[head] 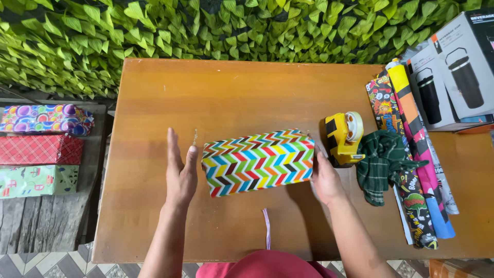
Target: The person finishes wrapping a small gift box with colorful chevron-patterned paper, securing it with tape and polishing it with a cloth. They then place the wrapped gift on a stack of other gifts and prepare a new sheet of striped wrapping paper by wiping it with the cloth.
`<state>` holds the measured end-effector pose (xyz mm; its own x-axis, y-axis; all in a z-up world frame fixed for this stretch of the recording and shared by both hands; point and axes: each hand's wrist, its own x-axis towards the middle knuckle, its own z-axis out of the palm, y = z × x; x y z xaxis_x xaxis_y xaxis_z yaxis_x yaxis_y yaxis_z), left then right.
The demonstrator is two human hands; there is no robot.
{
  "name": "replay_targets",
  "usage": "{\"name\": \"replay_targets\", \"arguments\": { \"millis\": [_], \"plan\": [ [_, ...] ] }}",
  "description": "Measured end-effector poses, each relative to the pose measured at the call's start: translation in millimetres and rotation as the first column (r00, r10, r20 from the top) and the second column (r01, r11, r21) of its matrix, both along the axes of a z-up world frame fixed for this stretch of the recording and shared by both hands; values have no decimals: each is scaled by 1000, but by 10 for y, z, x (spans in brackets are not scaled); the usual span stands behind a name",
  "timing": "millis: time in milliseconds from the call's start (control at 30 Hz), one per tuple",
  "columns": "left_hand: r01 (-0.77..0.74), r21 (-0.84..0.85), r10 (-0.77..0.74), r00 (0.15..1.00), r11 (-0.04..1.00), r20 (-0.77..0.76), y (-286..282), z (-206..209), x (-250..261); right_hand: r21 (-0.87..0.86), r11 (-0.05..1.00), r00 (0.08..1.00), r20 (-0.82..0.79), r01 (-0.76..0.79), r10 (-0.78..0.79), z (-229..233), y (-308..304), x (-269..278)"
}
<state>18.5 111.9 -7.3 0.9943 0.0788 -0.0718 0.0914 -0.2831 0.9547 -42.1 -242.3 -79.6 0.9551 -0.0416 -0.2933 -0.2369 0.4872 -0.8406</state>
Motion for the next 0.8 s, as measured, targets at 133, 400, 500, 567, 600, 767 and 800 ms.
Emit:
{"name": "replay_targets", "arguments": {
  "millis": [133, 400, 500, 567, 600, 767, 800],
  "plan": [
    [-21, -571, -179, 940, 821, -292, -122, -424, -46, -125, 991, 995, -95, -51, 39, 15, 89, 47],
    [-87, -647, -163, 934, 758, -317, -203, -443, -18, -273, 959, 991, -128, -81, 48, 107, 166, 24],
    [117, -703, -225, 972, 701, -63, -54, -369, 9, -145, 989, 998, 35, -42, 48, 129, 161, 9],
    [279, -646, -273, 955, 710, 113, 73, -359, 37, -19, 999, 992, 125, 33, -30, 113, 190, 35],
    [346, -579, -308, 937, 738, 167, 136, -362, 48, 36, 996, 986, 139, 85, -89, 100, 217, 48],
    [291, -576, -323, 945, 764, 49, 191, -353, 49, -203, 976, 996, 57, 84, -74, 116, 317, 104],
    [235, -578, -294, 956, 781, -9, 163, -349, 41, -197, 979, 998, 60, 47, -36, 122, 315, 123]
  ]
}}
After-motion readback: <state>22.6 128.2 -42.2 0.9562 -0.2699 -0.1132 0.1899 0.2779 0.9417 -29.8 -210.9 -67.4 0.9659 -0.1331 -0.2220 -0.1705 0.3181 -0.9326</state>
